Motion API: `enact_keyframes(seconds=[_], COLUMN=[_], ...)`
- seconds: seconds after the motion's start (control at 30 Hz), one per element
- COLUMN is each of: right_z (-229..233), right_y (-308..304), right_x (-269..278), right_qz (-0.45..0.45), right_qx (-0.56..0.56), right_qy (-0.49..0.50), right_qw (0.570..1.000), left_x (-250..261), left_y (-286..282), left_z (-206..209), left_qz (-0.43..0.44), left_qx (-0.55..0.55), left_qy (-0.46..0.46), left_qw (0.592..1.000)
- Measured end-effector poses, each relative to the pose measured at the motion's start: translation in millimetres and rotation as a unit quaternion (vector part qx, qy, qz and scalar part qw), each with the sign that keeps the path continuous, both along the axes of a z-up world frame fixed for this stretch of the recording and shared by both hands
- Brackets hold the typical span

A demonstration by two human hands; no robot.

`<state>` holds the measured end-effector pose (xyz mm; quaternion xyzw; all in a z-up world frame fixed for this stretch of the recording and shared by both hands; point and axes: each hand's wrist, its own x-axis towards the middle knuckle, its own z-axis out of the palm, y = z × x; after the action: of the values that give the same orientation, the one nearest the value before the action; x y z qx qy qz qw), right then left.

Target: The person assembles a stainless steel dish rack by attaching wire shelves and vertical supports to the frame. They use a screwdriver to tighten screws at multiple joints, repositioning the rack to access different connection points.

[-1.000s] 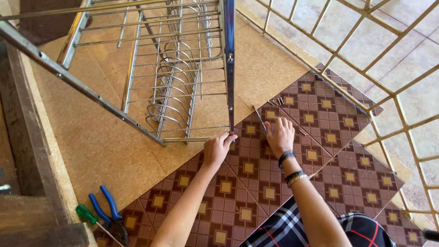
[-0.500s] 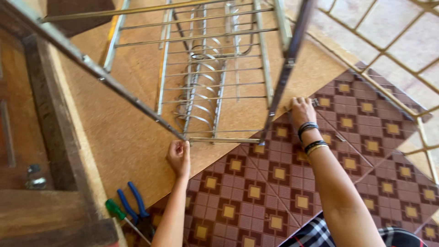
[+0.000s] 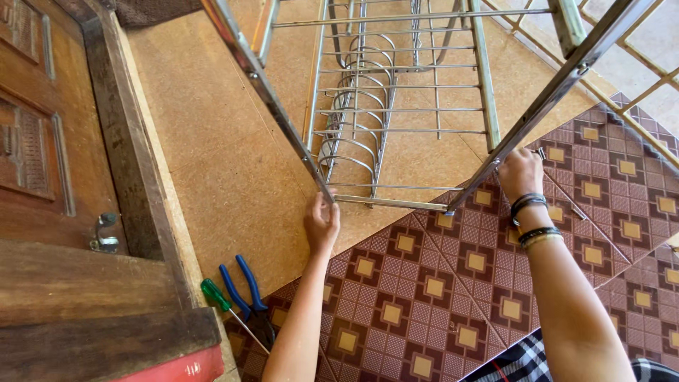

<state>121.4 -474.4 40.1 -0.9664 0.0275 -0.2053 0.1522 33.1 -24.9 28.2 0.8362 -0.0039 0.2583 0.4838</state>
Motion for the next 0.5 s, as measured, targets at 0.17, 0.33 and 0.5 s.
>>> enact_keyframes(seconds=[0.17, 0.33, 0.5], right_z=[34.0, 20.6, 12.0], right_y=[34.6, 69.8, 123.1], right_x=[-44.8, -88.2, -101.3], right_qz=[-0.071, -0.065, -0.108], right_qx=[0.611, 0.884, 0.465], right_qy=[-0.087, -0.09, -0.147], right_qw=[0.783, 0.454, 0.866], left_x=[-1.5, 1.9, 5.3], left_y=[1.0, 4.6, 14.4], left_z=[1.9, -8.3, -15.4], left_qz=[-0.038, -0.044, -0.086], left_qx=[-0.036, -0.003, -0.062], left_qy=[0.017, 0.016, 0.121], left_qw=[0.998, 0.999, 0.987])
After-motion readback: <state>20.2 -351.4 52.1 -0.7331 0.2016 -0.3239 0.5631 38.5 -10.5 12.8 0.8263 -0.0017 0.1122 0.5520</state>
